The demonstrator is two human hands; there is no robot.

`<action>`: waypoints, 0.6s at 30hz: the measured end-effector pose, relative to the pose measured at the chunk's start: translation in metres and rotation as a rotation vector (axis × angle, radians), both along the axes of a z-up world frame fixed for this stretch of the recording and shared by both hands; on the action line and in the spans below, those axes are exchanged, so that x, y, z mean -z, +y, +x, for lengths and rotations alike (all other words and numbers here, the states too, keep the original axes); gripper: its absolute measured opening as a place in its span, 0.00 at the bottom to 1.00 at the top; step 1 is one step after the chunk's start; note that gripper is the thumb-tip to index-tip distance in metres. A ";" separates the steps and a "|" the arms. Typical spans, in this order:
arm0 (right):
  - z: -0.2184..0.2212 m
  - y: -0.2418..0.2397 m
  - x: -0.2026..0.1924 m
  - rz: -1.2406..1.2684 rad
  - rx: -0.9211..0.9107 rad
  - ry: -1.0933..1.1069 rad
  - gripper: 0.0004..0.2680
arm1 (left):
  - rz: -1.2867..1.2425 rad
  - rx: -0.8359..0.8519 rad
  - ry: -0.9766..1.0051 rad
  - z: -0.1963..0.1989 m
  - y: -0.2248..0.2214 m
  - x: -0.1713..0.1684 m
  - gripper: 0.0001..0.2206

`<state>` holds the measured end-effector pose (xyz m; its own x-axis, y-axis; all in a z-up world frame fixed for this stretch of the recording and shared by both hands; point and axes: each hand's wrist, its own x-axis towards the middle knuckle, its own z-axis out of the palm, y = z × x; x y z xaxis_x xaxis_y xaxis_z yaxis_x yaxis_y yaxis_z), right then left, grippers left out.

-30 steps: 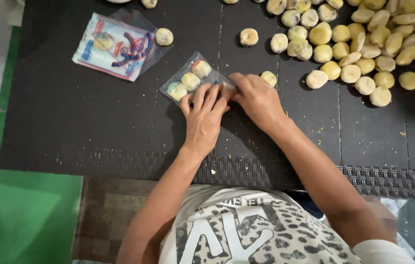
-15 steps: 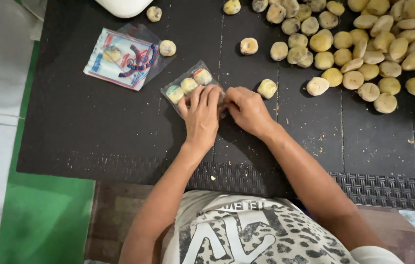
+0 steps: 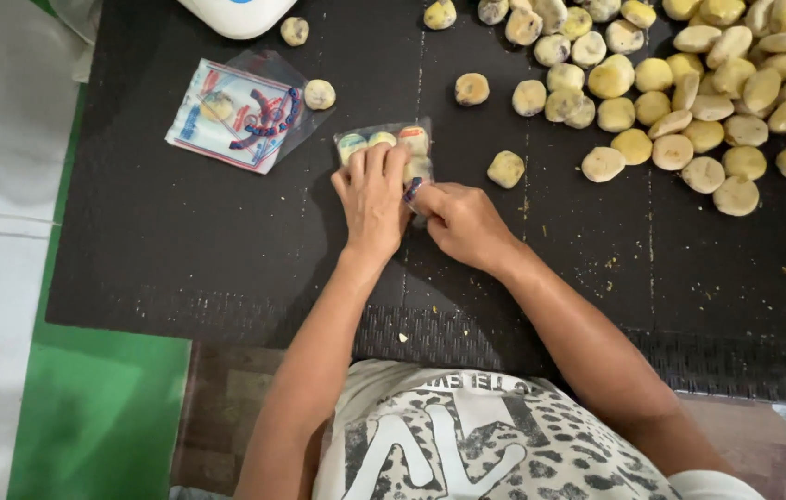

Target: The person places peeled fruit pieces into small transparent plastic bags on a table. They pick up individual pieces from a large pile, insert them into the bags, and set the filled bags aside. The process is repeated continuously throughout the clip.

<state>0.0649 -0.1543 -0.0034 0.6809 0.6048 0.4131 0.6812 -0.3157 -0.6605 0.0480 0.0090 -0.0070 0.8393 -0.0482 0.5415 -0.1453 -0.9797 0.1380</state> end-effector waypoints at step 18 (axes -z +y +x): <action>-0.007 0.003 0.015 -0.192 0.187 -0.212 0.04 | -0.303 -0.018 0.034 -0.030 0.036 -0.007 0.25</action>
<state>0.0575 -0.1512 -0.0180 0.6983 0.5585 0.4477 0.7157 -0.5529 -0.4266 0.0185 0.0446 -0.0001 0.8564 0.1266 0.5005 -0.1181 -0.8957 0.4286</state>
